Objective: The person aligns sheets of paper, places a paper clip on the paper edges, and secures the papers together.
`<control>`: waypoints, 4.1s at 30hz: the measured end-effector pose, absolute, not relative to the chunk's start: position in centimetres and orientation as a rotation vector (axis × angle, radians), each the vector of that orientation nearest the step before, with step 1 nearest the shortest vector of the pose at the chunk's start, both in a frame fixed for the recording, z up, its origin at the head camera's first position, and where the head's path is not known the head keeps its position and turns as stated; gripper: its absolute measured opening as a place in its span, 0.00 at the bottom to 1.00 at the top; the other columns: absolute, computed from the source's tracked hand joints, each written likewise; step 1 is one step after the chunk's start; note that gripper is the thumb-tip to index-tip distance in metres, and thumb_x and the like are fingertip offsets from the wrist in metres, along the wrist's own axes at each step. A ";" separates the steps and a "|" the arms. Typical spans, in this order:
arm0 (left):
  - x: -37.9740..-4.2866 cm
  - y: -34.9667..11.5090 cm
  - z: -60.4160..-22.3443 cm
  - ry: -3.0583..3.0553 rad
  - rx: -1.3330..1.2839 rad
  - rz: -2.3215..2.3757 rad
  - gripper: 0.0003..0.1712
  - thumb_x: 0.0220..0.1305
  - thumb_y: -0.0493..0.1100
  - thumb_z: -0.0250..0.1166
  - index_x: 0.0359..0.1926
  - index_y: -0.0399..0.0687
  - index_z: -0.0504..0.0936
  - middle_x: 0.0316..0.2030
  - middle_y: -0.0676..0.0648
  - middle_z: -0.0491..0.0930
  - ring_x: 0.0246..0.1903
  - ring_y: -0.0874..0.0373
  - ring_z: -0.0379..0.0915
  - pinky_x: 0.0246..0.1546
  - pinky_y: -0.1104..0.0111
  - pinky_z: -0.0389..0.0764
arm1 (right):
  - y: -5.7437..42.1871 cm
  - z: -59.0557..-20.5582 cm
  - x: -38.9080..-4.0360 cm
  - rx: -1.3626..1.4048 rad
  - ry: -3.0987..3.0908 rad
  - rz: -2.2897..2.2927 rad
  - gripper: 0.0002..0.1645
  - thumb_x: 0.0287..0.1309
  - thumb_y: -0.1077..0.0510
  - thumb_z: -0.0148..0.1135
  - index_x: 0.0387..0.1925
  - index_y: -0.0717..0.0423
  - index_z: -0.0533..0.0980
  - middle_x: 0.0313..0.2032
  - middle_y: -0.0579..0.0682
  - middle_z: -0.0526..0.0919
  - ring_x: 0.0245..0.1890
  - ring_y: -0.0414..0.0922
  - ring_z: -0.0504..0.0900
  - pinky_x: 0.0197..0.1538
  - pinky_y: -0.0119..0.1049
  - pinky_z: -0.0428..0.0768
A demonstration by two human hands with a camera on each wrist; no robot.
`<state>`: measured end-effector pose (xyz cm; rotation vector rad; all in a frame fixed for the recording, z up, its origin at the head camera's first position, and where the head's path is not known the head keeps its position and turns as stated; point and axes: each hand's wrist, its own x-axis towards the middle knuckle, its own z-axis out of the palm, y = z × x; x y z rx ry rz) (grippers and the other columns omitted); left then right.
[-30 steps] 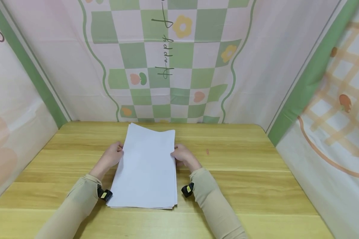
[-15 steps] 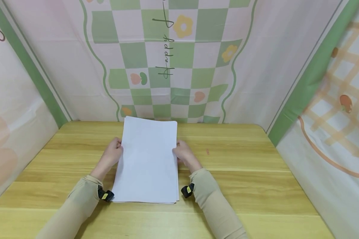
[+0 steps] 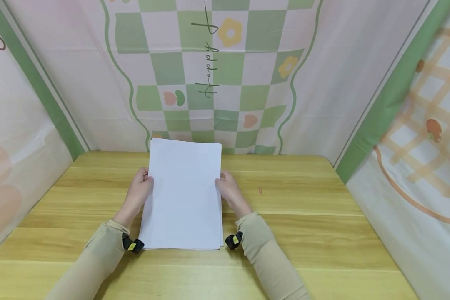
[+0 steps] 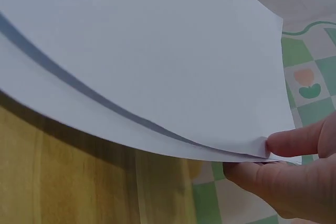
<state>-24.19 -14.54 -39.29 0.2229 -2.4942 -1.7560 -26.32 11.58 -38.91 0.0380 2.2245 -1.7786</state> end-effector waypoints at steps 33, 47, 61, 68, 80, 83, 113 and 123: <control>-22.8 -13.9 -37.3 -2.185 0.158 -1.818 0.18 0.71 0.38 0.46 0.56 0.31 0.68 0.58 0.34 0.71 0.59 0.46 0.65 0.62 0.55 0.65 | 9.6 -37.8 -24.0 -0.031 2.577 -1.936 0.18 0.70 0.56 0.44 0.56 0.58 0.67 0.23 0.46 0.64 0.21 0.41 0.61 0.26 0.32 0.63; -21.8 -13.4 -36.6 -2.106 0.109 -1.832 0.18 0.73 0.41 0.45 0.56 0.35 0.69 0.54 0.38 0.72 0.51 0.51 0.68 0.52 0.61 0.68 | 9.1 -36.2 -22.4 -0.218 2.665 -2.086 0.13 0.71 0.60 0.44 0.47 0.66 0.68 0.19 0.46 0.60 0.17 0.37 0.59 0.23 0.29 0.59; -21.4 -12.9 -36.3 -2.012 0.076 -1.775 0.15 0.73 0.43 0.48 0.50 0.36 0.74 0.24 0.50 0.60 0.24 0.61 0.56 0.26 0.71 0.61 | 8.6 -33.7 -20.4 -0.376 2.799 -2.121 0.09 0.69 0.65 0.44 0.41 0.71 0.67 0.17 0.46 0.59 0.17 0.36 0.58 0.22 0.27 0.59; -21.1 -12.8 -35.8 -1.977 0.045 -1.781 0.16 0.73 0.43 0.48 0.51 0.37 0.74 0.24 0.49 0.58 0.24 0.60 0.55 0.26 0.71 0.58 | 8.6 -33.6 -20.6 -0.420 2.803 -2.178 0.09 0.69 0.65 0.45 0.40 0.72 0.66 0.17 0.47 0.59 0.17 0.37 0.58 0.22 0.28 0.58; -21.1 -12.7 -35.5 -1.945 0.046 -1.793 0.17 0.72 0.39 0.48 0.54 0.34 0.72 0.27 0.49 0.62 0.27 0.59 0.57 0.29 0.72 0.59 | 8.5 -33.1 -20.5 -0.491 2.838 -2.220 0.09 0.68 0.67 0.46 0.41 0.74 0.67 0.17 0.46 0.61 0.17 0.35 0.59 0.22 0.26 0.59; -21.0 -12.6 -35.5 -1.922 0.037 -1.791 0.17 0.72 0.38 0.48 0.55 0.33 0.72 0.31 0.47 0.67 0.29 0.60 0.59 0.30 0.72 0.60 | 8.6 -33.0 -20.3 -0.497 2.832 -2.226 0.09 0.68 0.67 0.46 0.40 0.74 0.66 0.17 0.46 0.60 0.17 0.35 0.59 0.22 0.26 0.59; -20.9 -12.2 -36.0 -1.739 -0.166 -1.802 0.19 0.72 0.44 0.51 0.56 0.36 0.72 0.50 0.44 0.77 0.49 0.58 0.72 0.48 0.70 0.70 | 8.9 -33.4 -20.4 -0.600 2.793 -2.320 0.12 0.67 0.67 0.48 0.46 0.75 0.67 0.39 0.69 0.80 0.30 0.51 0.76 0.30 0.26 0.70; -20.8 -12.4 -36.1 -1.731 -0.178 -1.823 0.19 0.72 0.42 0.50 0.58 0.37 0.70 0.50 0.46 0.77 0.50 0.57 0.73 0.51 0.68 0.71 | 8.7 -33.5 -20.4 -0.593 2.767 -2.318 0.13 0.67 0.67 0.48 0.47 0.75 0.67 0.44 0.70 0.80 0.37 0.51 0.79 0.35 0.29 0.75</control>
